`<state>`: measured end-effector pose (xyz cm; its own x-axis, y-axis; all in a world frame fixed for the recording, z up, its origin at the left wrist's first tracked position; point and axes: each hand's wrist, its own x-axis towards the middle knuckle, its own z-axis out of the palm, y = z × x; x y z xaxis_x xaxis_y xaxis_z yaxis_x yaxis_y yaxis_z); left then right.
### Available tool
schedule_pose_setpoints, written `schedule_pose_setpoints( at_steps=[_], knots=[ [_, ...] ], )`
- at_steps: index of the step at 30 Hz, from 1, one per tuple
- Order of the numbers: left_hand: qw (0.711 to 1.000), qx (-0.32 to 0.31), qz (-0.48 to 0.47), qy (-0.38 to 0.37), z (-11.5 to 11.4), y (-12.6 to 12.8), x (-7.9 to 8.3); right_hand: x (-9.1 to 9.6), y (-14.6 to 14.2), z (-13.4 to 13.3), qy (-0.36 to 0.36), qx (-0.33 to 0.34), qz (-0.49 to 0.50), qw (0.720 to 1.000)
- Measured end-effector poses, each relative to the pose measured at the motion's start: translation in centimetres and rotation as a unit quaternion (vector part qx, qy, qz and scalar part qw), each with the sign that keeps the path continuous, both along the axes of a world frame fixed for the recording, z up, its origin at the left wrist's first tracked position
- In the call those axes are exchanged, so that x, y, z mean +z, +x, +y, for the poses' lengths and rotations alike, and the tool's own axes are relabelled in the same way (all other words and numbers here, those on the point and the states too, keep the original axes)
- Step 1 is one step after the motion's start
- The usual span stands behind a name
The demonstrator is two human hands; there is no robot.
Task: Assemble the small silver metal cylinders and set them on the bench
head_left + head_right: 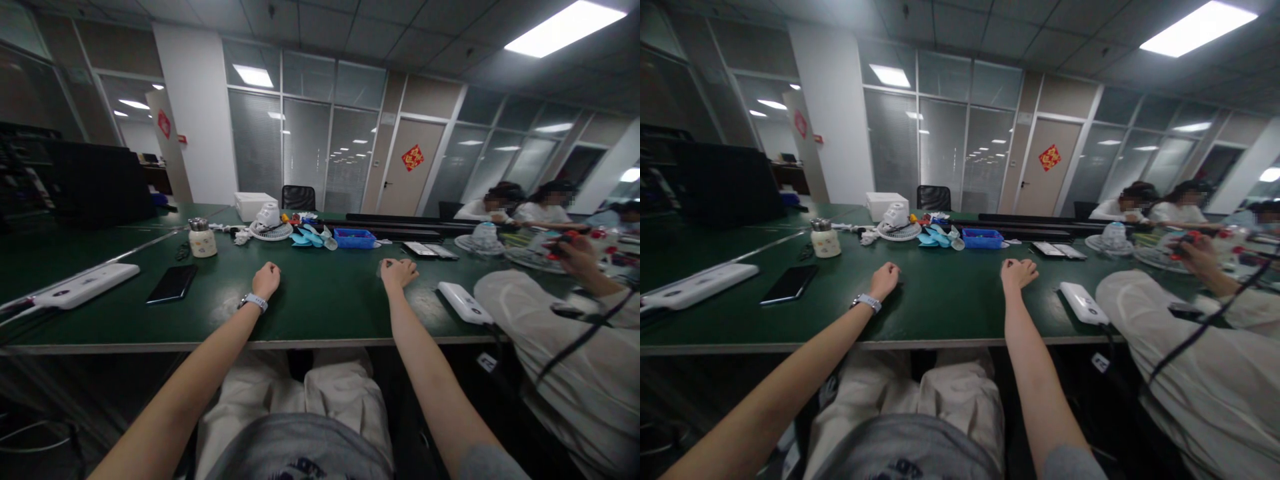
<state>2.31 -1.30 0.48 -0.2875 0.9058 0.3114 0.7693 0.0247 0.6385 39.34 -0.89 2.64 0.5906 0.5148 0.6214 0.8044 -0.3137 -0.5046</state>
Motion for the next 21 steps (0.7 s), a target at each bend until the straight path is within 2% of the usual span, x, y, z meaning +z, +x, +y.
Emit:
schedule_pose_setpoints(
  at_steps=[5, 11, 18, 21],
  knots=[
    [1.000, -0.003, -0.003, -0.002, -0.1, 0.0, 0.1, -0.5, 0.1, -0.2, 0.054, -0.050, 0.099, 0.992],
    [1.000, -0.002, -0.007, 0.002, -0.2, 0.1, 0.1, -1.5, 0.6, -0.5, -0.009, -0.098, 0.196, 0.976],
    [1.000, -0.008, -0.005, 0.006, 0.0, 0.0, -0.1, -1.5, 1.2, -0.5, 0.012, -0.082, 0.275, 0.958],
    [1.000, -0.007, -0.005, 0.003, -0.1, 0.1, 0.1, -1.0, 0.9, -0.5, 0.053, -0.057, 0.260, 0.962]
  ],
)
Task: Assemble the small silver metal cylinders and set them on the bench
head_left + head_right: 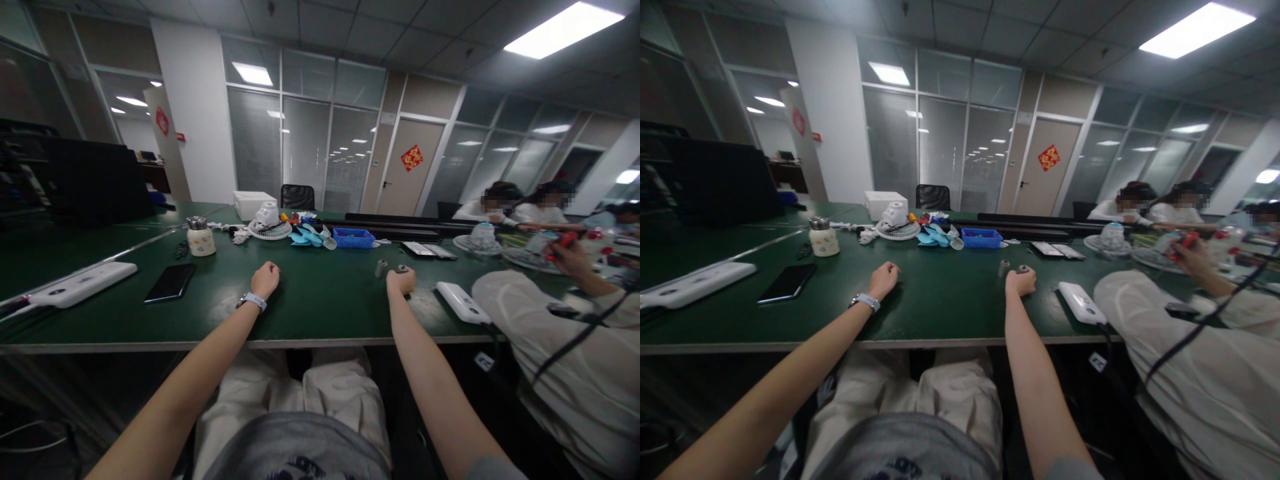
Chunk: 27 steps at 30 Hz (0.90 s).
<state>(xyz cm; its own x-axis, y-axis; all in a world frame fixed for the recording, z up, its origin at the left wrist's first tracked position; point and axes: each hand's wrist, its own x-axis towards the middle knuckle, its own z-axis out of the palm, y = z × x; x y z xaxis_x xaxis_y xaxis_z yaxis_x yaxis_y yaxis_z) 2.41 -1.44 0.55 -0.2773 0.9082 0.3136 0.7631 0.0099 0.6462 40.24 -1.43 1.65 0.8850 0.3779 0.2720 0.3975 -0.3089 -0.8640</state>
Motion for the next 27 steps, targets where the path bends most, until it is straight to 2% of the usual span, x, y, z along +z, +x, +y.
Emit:
schedule_pose_setpoints(
  at_steps=[3, 6, 8, 10, 12, 14, 17, 19, 22, 27],
  knots=[
    [1.000, -0.002, 0.001, 0.001, -0.2, 0.1, 0.2, 0.8, -1.3, -0.4, 0.064, 0.046, -0.101, 0.992],
    [1.000, -0.003, 0.000, 0.001, -0.3, 0.1, 0.3, 1.6, -4.1, -1.0, 0.104, 0.135, -0.209, 0.963],
    [1.000, -0.009, -0.005, 0.006, -0.3, 0.2, 0.3, 1.7, -7.1, -1.4, 0.109, 0.232, -0.255, 0.932],
    [0.999, -0.030, -0.016, 0.022, -0.3, 0.3, 0.3, 1.5, -10.5, -1.7, 0.102, 0.349, -0.278, 0.889],
    [0.996, -0.069, -0.032, 0.049, -0.4, 0.5, 0.3, 0.9, -14.0, -1.9, 0.090, 0.447, -0.281, 0.844],
    [0.988, -0.120, -0.048, 0.086, -0.6, 0.9, 0.4, 0.1, -17.1, -1.9, 0.080, 0.511, -0.272, 0.812],
    [0.973, -0.182, -0.058, 0.132, -0.9, 1.4, 0.6, -0.7, -20.0, -1.7, 0.064, 0.548, -0.264, 0.791],
    [0.969, -0.190, -0.047, 0.152, -1.1, 1.6, 0.7, -0.9, -20.8, -1.7, 0.052, 0.548, -0.273, 0.789],
    [0.968, -0.181, -0.018, 0.172, -1.3, 1.6, 0.9, -0.7, -20.9, -1.9, 0.037, 0.544, -0.292, 0.786],
    [0.963, -0.201, 0.006, 0.179, -1.6, 1.7, 1.0, -0.3, -20.5, -2.4, 0.015, 0.525, -0.324, 0.787]
  ],
)
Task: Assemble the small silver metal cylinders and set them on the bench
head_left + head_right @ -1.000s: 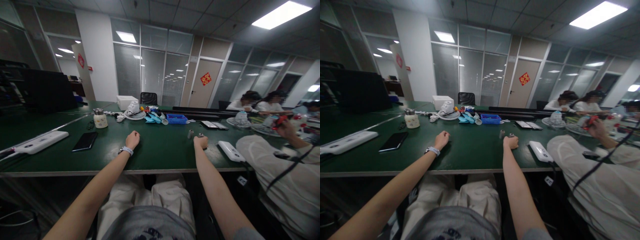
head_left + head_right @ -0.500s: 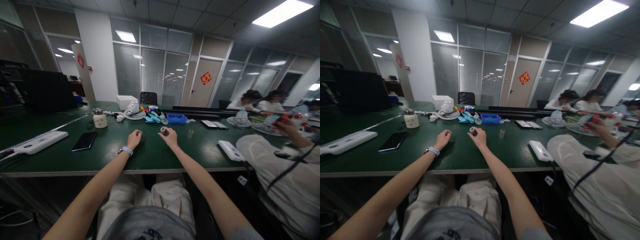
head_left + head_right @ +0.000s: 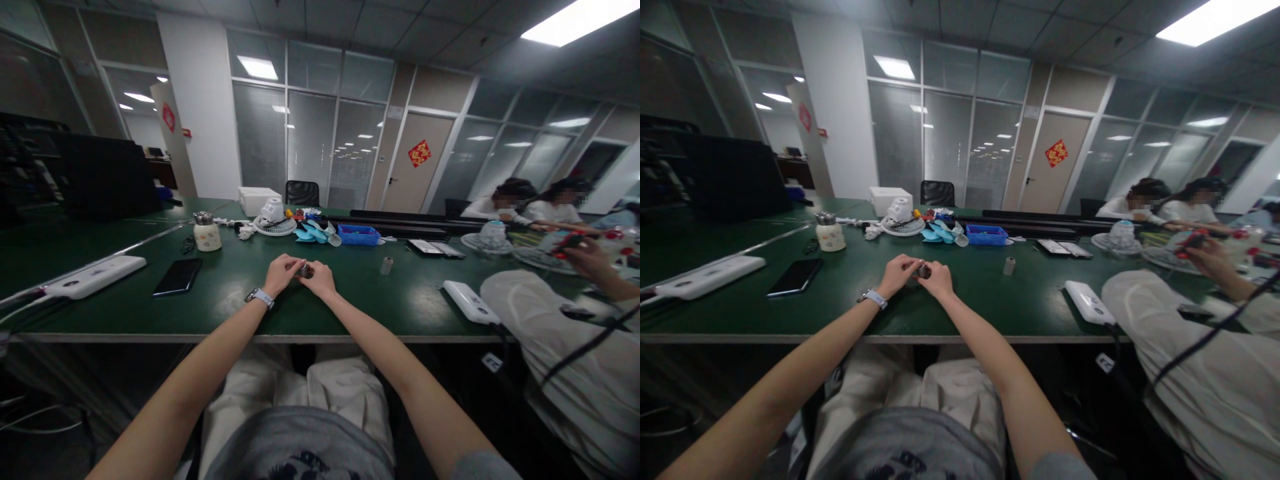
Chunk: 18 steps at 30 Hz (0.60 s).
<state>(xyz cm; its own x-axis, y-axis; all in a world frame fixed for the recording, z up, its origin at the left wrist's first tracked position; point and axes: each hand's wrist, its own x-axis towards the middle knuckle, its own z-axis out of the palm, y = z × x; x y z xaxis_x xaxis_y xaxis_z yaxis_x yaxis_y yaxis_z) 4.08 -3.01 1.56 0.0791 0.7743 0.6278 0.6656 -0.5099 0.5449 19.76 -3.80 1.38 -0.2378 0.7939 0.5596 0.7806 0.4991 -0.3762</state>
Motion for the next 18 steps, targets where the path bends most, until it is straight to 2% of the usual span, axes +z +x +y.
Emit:
schedule_pose_setpoints(
  at_steps=[10, 15, 18],
  knots=[
    [0.996, -0.015, -0.022, 0.080, 0.5, -0.1, -0.4, -0.7, 0.0, 0.5, 0.027, 0.013, 0.039, 0.999],
    [0.994, 0.058, -0.045, 0.078, 0.9, -0.5, -0.6, -1.2, 0.4, 1.1, -0.002, 0.019, 0.120, 0.993],
    [0.993, 0.115, -0.031, 0.013, 1.5, -1.0, -1.0, -1.4, 0.8, 1.5, -0.040, 0.017, 0.171, 0.984]
  ],
)
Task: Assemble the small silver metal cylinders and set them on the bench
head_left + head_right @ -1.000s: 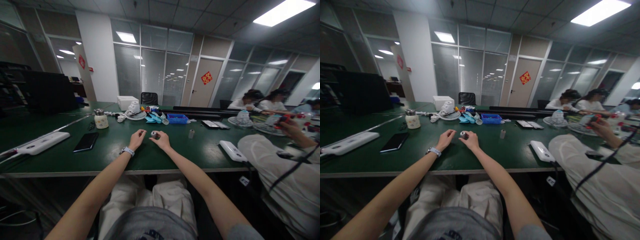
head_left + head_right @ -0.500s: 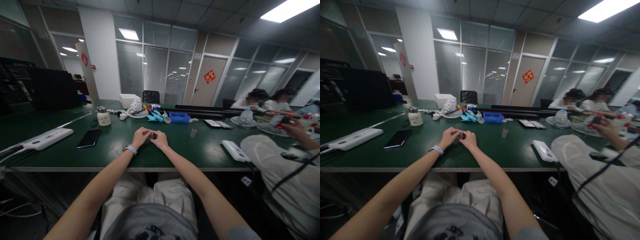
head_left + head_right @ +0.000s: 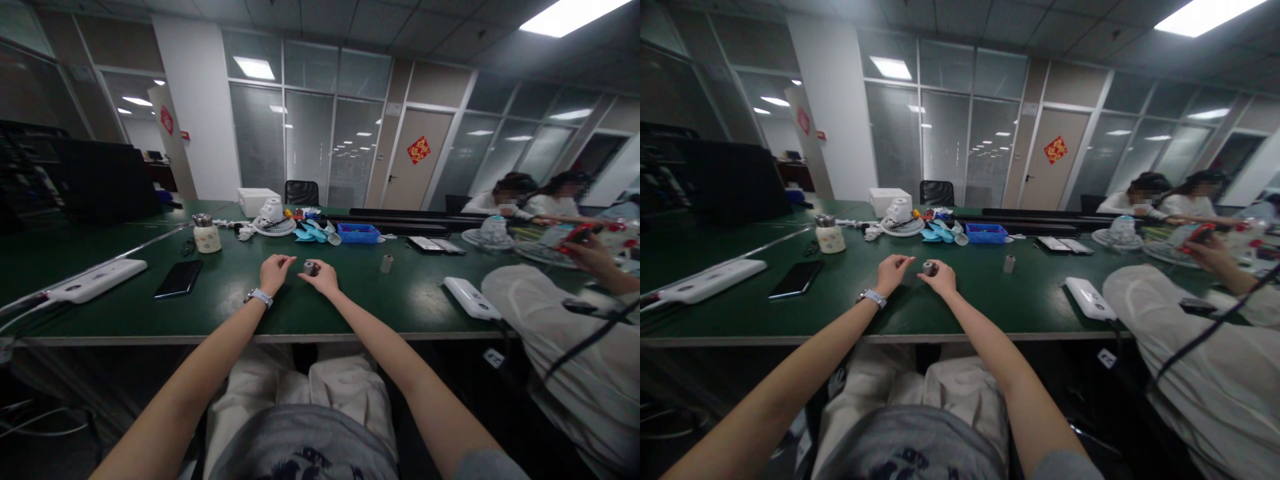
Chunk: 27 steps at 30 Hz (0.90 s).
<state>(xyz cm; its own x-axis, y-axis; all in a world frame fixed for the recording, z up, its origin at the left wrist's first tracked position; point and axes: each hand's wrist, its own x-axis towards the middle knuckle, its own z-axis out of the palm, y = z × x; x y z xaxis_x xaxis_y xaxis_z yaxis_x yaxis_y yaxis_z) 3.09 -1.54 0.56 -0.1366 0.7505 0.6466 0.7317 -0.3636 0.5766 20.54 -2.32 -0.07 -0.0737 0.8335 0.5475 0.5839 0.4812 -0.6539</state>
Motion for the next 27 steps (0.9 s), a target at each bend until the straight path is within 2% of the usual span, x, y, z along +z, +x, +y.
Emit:
schedule_pose_setpoints(
  at_steps=[3, 5, 10, 13, 17, 22, 24, 27],
  knots=[
    [0.993, 0.011, 0.021, -0.113, 0.4, -0.4, -0.3, -0.4, 0.3, 0.4, -0.046, 0.015, 0.041, 0.998],
    [0.986, 0.009, 0.038, -0.159, 0.5, -0.5, -0.4, -0.8, 0.4, 0.8, -0.072, 0.022, 0.068, 0.995],
    [0.980, 0.030, 0.078, -0.180, 0.2, -0.5, -0.3, -1.3, 0.3, 1.5, -0.112, 0.038, 0.124, 0.985],
    [0.976, 0.026, 0.092, -0.195, 0.1, -0.5, -0.2, -0.9, 0.4, 1.6, -0.146, 0.071, 0.198, 0.967],
    [0.973, 0.021, 0.104, -0.206, -0.1, -0.5, -0.1, 0.4, 1.1, 1.4, -0.195, 0.102, 0.333, 0.917],
    [0.972, 0.019, 0.107, -0.209, -0.4, -0.5, 0.1, 1.6, 2.1, 1.4, -0.276, 0.107, 0.480, 0.825],
    [0.974, 0.022, 0.098, -0.204, -0.4, -0.4, 0.2, 1.9, 2.3, 1.4, -0.300, 0.104, 0.524, 0.790],
    [0.977, 0.033, 0.076, -0.195, -0.3, -0.4, 0.2, 2.3, 2.7, 1.2, -0.333, 0.101, 0.558, 0.754]
  ],
)
